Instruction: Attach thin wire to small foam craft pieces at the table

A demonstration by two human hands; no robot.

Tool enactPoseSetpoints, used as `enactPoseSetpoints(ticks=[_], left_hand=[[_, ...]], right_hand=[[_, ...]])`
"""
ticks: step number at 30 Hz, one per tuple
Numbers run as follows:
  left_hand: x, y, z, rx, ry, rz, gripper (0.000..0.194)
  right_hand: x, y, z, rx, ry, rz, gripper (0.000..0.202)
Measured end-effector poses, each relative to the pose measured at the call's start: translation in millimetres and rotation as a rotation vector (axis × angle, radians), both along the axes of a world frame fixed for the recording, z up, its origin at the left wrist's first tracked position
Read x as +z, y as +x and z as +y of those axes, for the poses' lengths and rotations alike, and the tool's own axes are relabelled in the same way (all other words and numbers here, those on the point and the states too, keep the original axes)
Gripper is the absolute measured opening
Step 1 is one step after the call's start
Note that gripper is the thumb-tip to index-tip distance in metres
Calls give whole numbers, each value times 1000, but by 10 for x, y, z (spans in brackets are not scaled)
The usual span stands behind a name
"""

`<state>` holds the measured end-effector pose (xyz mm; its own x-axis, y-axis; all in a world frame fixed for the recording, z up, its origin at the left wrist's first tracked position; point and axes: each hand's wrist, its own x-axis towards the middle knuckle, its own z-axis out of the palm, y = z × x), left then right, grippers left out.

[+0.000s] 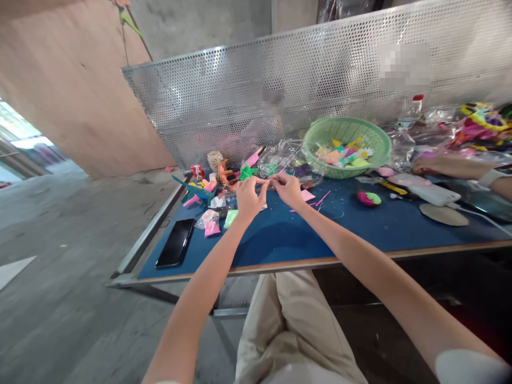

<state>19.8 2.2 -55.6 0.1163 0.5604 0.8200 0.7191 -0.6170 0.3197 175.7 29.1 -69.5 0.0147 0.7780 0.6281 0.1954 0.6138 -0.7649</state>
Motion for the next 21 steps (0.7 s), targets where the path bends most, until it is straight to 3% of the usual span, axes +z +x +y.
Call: enactPoseSetpoints(ticks=[5,11,17,21], left_hand=[[34,-66,-74,-115,-50,19,26],[74,-188,31,-188,-231,-274,37],[35,-171,201,-501,-510,-377,40],[34,-190,194,-486,-512,-335,37]], right_hand=[[-5,45,47,51,-54,48,20],[21,95,22,34,4,14,19],[24,87,-6,29,63,-121,22],[25,74,-27,57,69,-134,23]])
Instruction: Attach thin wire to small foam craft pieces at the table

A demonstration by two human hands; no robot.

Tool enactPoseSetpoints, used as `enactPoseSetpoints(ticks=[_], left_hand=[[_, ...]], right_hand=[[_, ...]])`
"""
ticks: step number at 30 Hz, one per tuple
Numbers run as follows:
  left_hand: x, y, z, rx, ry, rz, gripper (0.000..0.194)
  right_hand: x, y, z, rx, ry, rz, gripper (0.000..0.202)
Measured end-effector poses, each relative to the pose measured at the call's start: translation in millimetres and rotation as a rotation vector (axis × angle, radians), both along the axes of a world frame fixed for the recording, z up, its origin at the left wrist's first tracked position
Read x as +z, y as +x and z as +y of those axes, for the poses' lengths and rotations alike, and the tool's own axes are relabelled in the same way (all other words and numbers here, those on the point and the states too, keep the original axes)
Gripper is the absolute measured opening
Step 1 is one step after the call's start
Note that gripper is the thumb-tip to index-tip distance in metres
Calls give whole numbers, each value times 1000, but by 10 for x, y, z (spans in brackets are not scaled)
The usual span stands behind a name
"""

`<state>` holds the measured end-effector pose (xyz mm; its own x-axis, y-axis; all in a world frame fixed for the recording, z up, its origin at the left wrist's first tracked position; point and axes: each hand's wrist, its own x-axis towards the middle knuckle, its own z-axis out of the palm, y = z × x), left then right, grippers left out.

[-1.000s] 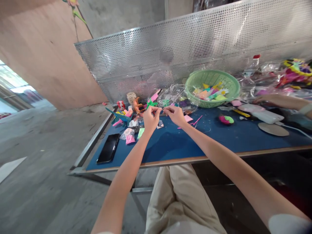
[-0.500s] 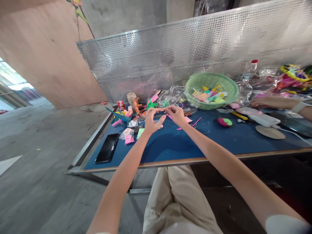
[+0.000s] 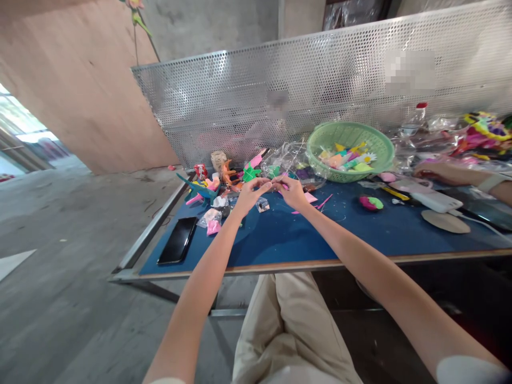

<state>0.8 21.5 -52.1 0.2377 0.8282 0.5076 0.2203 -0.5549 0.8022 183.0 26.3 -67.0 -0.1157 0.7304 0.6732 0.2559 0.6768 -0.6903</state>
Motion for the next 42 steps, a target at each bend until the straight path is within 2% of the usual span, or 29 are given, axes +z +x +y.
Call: enactPoseSetpoints(ticks=[4,8,13,20,26,35,38,42], left_hand=[[16,-24,-26,8,-2,86,36],[10,-28,-6,-55,-84,40,36],[3,-39,19,-106,-141,6,34],[23,-66,-8,-136,-114,26,39],[21,-74,-2,-41,-53,67,40],[8,-49,-24,106,39,150,37],[4,-23,-47,163,145,192,30],[-20,-3,-65,305,269,327,26]], right_hand=[[13,4,-32,-6,0,-26,22],[35,5,-54,-20,4,-51,27],[29,3,-59,68,-29,-55,28],[13,21,-54,140,-71,20,27],[31,6,-52,197,-140,124,29],[37,-25,-49,124,-108,171,28],[15,-48,-33,132,-109,212,30],[15,-57,-32,122,-130,243,31]])
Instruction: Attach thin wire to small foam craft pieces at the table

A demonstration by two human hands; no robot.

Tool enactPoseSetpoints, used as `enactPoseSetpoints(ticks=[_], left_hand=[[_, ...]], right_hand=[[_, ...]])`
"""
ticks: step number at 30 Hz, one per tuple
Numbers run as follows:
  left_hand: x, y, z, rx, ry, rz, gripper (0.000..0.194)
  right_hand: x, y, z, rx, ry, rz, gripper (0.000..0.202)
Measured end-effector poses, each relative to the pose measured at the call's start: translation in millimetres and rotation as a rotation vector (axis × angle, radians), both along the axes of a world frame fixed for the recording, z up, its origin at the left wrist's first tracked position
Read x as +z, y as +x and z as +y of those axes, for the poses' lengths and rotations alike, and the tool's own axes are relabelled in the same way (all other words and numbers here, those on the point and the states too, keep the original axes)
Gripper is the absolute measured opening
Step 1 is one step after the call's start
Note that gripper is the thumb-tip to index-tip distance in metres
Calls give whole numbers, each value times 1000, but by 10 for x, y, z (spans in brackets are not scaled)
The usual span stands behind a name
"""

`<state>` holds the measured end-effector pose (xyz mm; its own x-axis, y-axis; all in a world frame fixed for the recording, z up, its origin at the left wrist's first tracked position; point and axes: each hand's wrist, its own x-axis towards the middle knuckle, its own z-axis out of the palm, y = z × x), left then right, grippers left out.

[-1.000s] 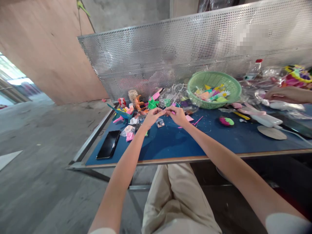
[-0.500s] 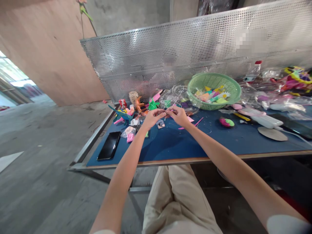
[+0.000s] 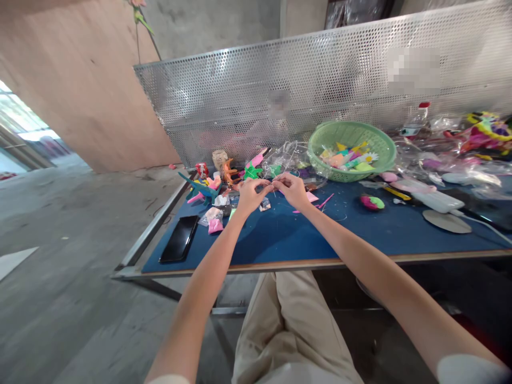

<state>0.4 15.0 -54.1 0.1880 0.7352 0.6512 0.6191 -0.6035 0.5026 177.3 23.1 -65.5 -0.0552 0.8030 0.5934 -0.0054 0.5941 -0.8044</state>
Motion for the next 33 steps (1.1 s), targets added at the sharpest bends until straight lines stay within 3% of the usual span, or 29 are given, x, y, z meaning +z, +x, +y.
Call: enactPoseSetpoints(ticks=[4,10,16,18,28,33], left_hand=[[-27,6,7,76,38,67,27],[-42,21,20,60,74,52,28],[6,13,12,-45,-33,-291,30],[31,2,5,-55,-85,-376,30],[39,15,44,-222,-147,-546,29],[60,-2,19,-144,-110,-465,32]], right_hand=[[23,5,-16,-33,-49,-11,33],[11,22,10,8,-73,14,36],[-43,102,67,316,-126,-22,41],[-58,89,70,347,-119,-18,46],[-100,45,101,131,0,-30,36],[-82,57,111,26,116,-150,27]])
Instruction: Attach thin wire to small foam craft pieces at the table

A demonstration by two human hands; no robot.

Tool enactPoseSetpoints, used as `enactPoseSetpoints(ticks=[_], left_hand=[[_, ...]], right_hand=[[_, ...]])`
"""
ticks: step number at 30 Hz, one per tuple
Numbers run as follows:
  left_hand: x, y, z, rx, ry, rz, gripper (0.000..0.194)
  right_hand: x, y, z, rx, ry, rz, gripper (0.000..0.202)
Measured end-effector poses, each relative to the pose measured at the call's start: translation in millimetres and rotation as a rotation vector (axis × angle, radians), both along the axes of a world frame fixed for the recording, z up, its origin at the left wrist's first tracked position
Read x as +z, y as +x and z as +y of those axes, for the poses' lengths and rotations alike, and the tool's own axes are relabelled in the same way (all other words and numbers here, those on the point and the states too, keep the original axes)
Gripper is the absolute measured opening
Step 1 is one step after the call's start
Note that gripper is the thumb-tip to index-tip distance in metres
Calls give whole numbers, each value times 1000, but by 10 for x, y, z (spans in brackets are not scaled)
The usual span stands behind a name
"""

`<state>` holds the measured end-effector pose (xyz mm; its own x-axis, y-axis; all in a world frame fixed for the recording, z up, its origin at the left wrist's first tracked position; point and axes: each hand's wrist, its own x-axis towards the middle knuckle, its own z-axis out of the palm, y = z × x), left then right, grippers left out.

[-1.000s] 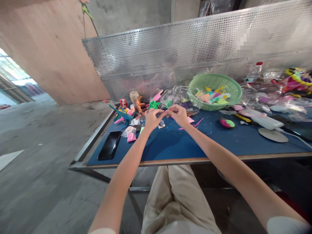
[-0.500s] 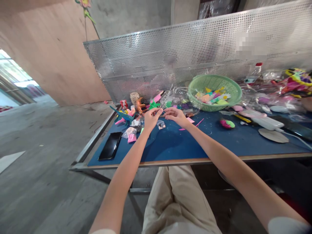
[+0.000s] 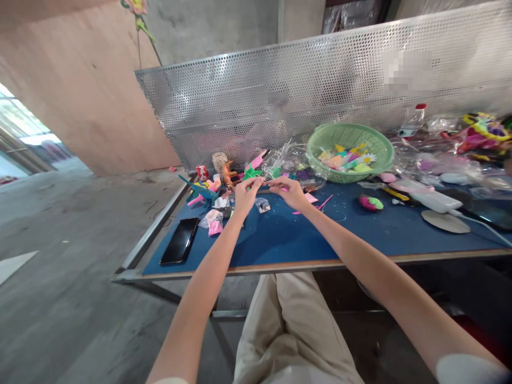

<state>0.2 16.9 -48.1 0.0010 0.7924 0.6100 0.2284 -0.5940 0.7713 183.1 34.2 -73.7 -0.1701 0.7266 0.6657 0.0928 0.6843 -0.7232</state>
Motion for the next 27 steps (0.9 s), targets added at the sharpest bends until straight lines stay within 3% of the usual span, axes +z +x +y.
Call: enactPoseSetpoints(ticks=[3,6,16,19,24,27], left_hand=[[27,-3,-33,34,18,30,33],[46,5,-57,-15,8,46,32],[75,21,-97,-79,4,56,30],[64,23,-84,-104,12,56,29],[60,28,-104,-3,48,156,31],[62,25,-118,67,119,205,31]], right_hand=[[22,3,0,-49,74,-54,25],[39,12,-12,-63,93,-51,24],[45,28,-25,-201,-30,-25,34],[53,52,-18,-166,-118,-66,38],[71,92,-4,27,-192,-76,40],[69,109,8,-62,-195,-74,40]])
